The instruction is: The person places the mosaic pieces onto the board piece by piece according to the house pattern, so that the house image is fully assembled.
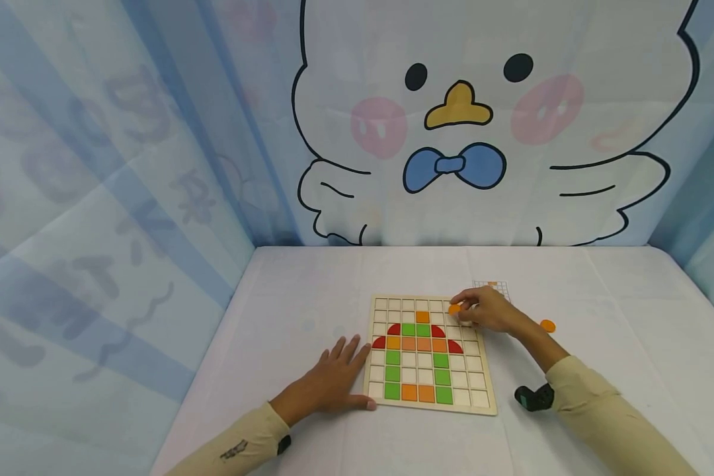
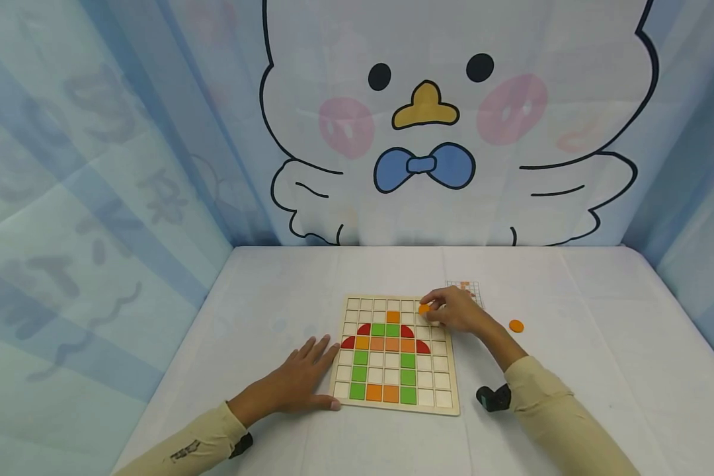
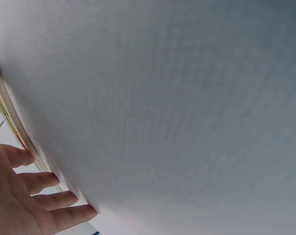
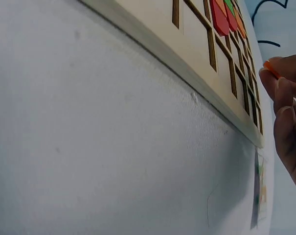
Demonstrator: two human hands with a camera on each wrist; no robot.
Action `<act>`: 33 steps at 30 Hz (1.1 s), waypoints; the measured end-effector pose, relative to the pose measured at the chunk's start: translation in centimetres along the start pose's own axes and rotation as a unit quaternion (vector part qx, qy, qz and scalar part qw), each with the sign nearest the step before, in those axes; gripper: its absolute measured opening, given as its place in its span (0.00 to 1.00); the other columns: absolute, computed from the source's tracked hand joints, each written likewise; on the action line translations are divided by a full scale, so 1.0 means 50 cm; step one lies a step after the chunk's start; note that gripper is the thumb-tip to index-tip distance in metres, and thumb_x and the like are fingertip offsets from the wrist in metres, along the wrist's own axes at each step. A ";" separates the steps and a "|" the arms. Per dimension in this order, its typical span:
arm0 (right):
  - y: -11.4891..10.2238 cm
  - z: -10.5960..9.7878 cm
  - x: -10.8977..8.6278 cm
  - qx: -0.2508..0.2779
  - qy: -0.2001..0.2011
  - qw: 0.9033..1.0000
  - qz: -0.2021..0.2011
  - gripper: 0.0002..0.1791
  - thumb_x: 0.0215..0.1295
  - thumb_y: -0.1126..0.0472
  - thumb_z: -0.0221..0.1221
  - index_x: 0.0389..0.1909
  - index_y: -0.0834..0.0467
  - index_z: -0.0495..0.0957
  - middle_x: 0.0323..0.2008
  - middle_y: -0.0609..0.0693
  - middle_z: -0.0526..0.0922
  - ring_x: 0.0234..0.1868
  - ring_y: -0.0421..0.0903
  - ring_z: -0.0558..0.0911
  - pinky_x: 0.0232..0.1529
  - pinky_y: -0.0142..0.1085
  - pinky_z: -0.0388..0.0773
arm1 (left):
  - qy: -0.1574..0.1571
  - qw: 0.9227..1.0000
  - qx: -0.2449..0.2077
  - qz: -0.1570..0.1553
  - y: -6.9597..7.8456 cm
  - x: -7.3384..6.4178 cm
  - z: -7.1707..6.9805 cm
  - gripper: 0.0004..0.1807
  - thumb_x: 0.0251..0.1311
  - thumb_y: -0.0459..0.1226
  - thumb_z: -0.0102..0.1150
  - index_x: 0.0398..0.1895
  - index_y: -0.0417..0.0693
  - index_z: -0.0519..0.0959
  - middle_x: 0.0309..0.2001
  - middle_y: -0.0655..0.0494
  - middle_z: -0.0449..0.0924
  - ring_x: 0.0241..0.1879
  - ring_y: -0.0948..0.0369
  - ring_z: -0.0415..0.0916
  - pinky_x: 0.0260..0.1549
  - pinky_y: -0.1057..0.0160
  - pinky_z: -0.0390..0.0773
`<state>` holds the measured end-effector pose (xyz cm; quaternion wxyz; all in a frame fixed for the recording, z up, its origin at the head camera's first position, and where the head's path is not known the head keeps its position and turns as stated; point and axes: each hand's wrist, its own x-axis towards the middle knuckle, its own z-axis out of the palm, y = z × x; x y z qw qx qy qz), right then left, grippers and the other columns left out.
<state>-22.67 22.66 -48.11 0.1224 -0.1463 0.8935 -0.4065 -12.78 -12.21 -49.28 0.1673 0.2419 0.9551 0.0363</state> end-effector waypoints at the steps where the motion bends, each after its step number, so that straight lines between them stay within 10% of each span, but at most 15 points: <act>1: -0.003 0.002 0.003 -0.001 -0.002 1.000 0.001 0.18 0.60 0.65 0.64 0.51 0.66 0.80 0.30 0.53 0.81 0.23 0.43 0.77 0.24 0.33 0.77 | 0.000 1.000 -0.001 0.000 0.000 0.000 0.000 0.60 0.47 0.75 0.53 0.79 0.57 0.48 0.79 0.48 0.45 0.76 0.42 0.46 0.66 0.37 0.61; 33: -0.036 0.068 0.076 -0.042 0.013 0.999 -0.028 0.14 0.63 0.61 0.64 0.47 0.63 0.82 0.34 0.53 0.83 0.28 0.42 0.76 0.29 0.34 0.74 | -0.005 1.000 -0.013 -0.001 -0.003 0.001 0.000 0.60 0.47 0.75 0.53 0.79 0.57 0.47 0.79 0.49 0.44 0.77 0.42 0.45 0.67 0.37 0.59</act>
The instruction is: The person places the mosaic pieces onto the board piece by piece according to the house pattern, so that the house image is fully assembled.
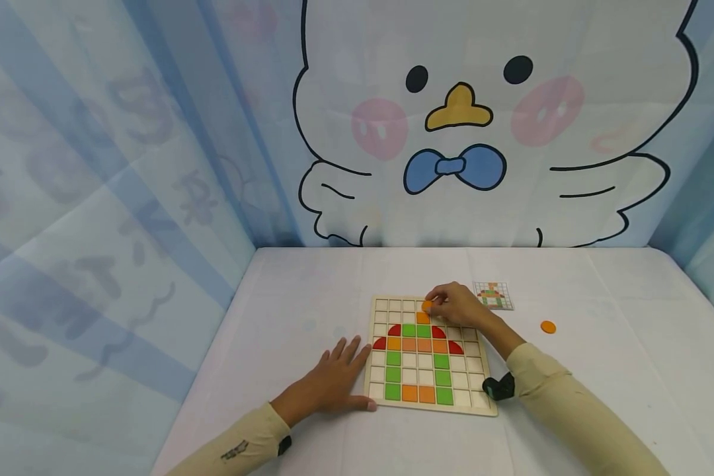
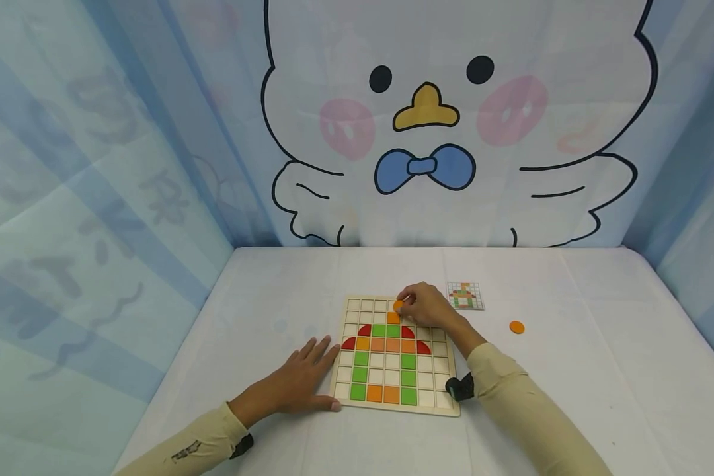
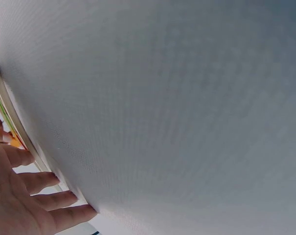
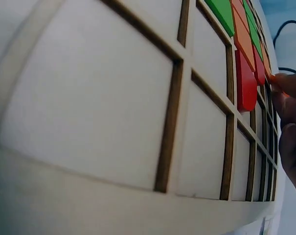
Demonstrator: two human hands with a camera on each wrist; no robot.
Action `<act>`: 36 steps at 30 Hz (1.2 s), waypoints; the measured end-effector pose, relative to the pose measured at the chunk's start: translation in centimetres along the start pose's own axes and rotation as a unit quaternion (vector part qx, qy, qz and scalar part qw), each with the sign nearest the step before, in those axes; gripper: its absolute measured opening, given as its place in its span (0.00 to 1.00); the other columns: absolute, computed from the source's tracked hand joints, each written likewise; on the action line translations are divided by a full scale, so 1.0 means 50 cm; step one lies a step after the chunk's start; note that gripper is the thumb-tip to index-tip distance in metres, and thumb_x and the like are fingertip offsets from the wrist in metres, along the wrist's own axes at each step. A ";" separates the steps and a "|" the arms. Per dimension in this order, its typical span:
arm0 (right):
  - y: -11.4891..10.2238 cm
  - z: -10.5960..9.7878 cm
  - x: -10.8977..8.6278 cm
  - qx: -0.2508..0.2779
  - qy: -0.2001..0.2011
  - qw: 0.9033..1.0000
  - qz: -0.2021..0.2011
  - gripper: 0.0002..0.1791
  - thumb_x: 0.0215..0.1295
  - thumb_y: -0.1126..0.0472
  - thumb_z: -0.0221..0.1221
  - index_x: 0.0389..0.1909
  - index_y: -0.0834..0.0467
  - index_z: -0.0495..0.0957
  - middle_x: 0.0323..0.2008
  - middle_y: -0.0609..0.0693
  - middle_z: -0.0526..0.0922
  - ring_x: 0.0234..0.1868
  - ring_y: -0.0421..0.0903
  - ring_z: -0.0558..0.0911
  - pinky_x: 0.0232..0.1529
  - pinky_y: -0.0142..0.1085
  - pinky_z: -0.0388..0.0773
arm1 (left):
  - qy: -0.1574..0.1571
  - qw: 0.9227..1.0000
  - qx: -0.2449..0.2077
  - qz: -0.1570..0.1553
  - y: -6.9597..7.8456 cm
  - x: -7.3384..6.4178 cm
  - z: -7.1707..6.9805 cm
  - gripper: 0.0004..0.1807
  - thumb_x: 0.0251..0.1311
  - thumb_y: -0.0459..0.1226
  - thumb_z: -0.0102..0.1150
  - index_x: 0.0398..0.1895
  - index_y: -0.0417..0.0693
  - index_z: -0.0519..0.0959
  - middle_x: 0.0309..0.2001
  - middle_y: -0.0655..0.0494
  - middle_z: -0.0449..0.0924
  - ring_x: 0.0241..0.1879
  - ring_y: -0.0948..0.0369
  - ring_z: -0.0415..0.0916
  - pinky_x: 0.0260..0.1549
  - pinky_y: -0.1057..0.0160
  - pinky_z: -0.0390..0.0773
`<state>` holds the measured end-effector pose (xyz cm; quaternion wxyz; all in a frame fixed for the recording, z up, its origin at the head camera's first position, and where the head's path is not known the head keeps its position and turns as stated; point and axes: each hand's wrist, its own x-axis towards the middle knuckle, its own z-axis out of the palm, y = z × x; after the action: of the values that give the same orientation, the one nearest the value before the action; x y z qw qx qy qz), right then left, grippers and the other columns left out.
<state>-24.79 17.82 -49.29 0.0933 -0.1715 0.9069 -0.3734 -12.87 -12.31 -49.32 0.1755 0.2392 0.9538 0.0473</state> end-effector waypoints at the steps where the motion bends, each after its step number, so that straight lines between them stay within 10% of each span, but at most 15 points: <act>1: -0.002 0.001 0.001 -0.004 0.002 1.000 0.002 0.14 0.63 0.61 0.64 0.47 0.62 0.82 0.34 0.52 0.83 0.28 0.42 0.76 0.30 0.34 0.74 | 0.000 1.000 -0.001 0.000 0.000 0.000 0.000 0.60 0.47 0.75 0.53 0.79 0.57 0.48 0.79 0.49 0.44 0.77 0.42 0.45 0.67 0.37 0.59; 36: -0.015 0.005 0.000 -0.042 0.017 0.997 0.057 0.15 0.63 0.52 0.64 0.45 0.57 0.82 0.33 0.51 0.81 0.31 0.45 0.75 0.32 0.35 0.71 | -0.005 1.000 0.003 -0.001 0.008 -0.002 -0.007 0.60 0.47 0.75 0.53 0.79 0.56 0.48 0.79 0.49 0.44 0.77 0.43 0.45 0.67 0.38 0.59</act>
<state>-24.51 17.17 -48.92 0.0918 -0.1174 0.9313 -0.3323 -12.72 -12.02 -48.88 0.1797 0.2394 0.9532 0.0429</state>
